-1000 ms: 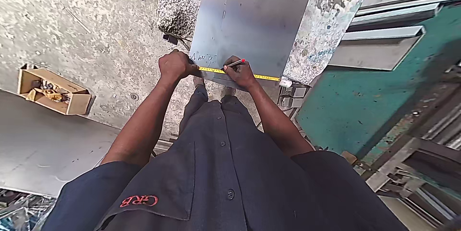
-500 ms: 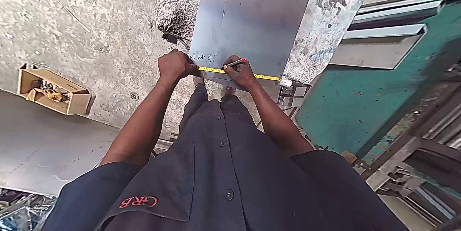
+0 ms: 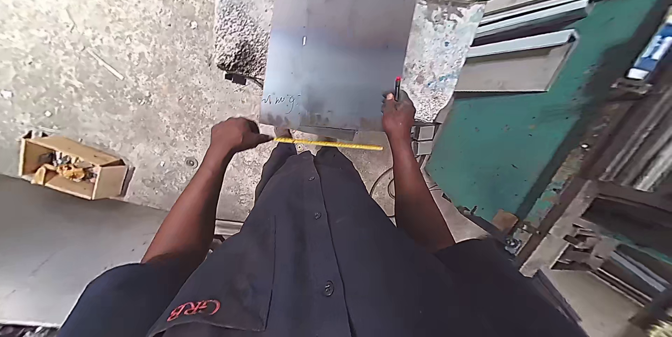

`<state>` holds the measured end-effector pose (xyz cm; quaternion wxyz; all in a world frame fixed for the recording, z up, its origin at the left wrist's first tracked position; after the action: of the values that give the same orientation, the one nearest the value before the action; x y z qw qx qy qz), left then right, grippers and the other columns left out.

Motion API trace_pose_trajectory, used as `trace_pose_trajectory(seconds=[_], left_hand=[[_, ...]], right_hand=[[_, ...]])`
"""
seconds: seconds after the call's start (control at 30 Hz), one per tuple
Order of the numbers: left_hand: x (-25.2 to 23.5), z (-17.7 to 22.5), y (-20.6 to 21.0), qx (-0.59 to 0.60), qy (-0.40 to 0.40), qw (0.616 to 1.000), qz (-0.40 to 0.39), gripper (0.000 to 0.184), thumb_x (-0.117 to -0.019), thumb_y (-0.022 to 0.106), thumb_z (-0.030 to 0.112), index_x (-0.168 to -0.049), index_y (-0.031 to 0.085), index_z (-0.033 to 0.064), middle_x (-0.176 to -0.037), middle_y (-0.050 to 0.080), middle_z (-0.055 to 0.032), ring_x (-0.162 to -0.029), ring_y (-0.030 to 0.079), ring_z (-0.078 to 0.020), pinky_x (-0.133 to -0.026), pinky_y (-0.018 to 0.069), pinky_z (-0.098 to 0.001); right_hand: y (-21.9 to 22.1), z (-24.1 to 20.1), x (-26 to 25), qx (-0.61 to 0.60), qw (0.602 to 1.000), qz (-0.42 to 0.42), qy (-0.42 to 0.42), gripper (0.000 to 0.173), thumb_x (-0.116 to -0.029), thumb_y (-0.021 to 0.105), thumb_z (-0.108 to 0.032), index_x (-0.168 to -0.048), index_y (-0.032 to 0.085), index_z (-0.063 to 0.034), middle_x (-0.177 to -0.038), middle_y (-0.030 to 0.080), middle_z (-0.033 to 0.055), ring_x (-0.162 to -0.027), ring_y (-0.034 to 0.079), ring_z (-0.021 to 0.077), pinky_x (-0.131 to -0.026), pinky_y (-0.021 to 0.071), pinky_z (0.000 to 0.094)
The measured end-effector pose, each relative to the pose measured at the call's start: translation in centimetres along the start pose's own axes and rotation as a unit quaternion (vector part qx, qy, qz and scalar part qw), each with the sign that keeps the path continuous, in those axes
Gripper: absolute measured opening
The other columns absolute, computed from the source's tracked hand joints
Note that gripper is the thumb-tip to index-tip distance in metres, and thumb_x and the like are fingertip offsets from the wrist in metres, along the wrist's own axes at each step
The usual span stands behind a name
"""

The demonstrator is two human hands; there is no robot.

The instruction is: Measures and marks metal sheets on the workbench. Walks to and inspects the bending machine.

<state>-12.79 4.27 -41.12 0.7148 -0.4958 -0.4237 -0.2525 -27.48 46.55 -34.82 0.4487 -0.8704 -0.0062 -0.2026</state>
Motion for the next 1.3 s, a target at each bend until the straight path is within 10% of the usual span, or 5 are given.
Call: trace_pose_trajectory(seconds=[0.2,0.53,0.9,1.07,1.3], left_hand=[[2.4,-3.4,4.4,0.052,0.02,0.998,0.012,0.056,-0.0828,0.062,0.079,-0.087,0.076,0.0247,-0.078,0.072,-0.0088,-0.076,0.07,-0.0362,-0.065,0.0498,-0.0712],[4.9,-5.2,5.4,0.139,-0.023,0.99,0.003,0.049,-0.0845,0.069,0.071,-0.087,0.075,0.0221,-0.077,0.071,-0.0063,-0.077,0.068,-0.0316,-0.071,0.0502,-0.0683],[2.3,-9.5,-3.0,0.126,-0.051,0.986,0.098,0.055,-0.0812,0.069,0.075,-0.087,0.075,0.021,-0.082,0.071,-0.0137,-0.081,0.068,-0.039,-0.071,0.0479,-0.0751],[-0.9,-9.3,-6.7,0.067,-0.016,0.994,0.08,0.058,-0.0813,0.068,0.076,-0.091,0.076,0.0196,-0.088,0.072,-0.0171,-0.088,0.068,-0.0425,-0.074,0.047,-0.0776],[-4.6,-8.1,-9.0,0.01,0.011,0.998,0.063,0.061,-0.0787,0.067,0.079,-0.091,0.077,0.0197,-0.091,0.073,-0.0187,-0.09,0.069,-0.0446,-0.075,0.047,-0.0785]], right_hand=[[-4.2,11.3,1.8,0.106,0.975,0.002,0.193,0.048,-0.1024,0.055,-0.04,-0.121,0.065,0.0034,-0.116,0.067,0.0284,-0.112,0.064,0.045,-0.095,0.0493,0.0656],[-0.1,14.2,3.1,-0.292,0.908,-0.035,0.299,0.034,-0.0966,0.073,-0.029,-0.118,0.064,-0.0055,-0.082,0.073,0.0046,-0.05,0.051,0.0043,-0.044,0.0373,0.0211],[-19.4,17.5,-4.9,0.04,0.974,0.051,0.217,0.054,-0.0929,0.071,-0.036,-0.127,0.062,0.0046,-0.118,0.066,0.0296,-0.105,0.065,0.0447,-0.092,0.0498,0.0673],[-18.8,11.1,-1.3,-0.08,0.989,0.046,0.113,0.038,-0.1005,0.065,-0.037,-0.123,0.065,-0.0066,-0.093,0.068,0.0066,-0.069,0.056,0.0124,-0.065,0.049,0.0352],[-10.4,9.5,3.0,-0.234,0.969,0.004,0.083,0.031,-0.1026,0.063,-0.034,-0.117,0.068,-0.0068,-0.09,0.071,0.0026,-0.069,0.062,0.0094,-0.064,0.0532,0.0288]])
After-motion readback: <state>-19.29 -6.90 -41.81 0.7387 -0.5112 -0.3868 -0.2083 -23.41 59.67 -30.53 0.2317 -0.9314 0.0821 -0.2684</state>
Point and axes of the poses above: each hand's wrist, its own x-axis away from the middle knuckle, its own y-axis out of the palm, z = x × y, the point moved 9 cm from there along -x, towards the middle knuckle
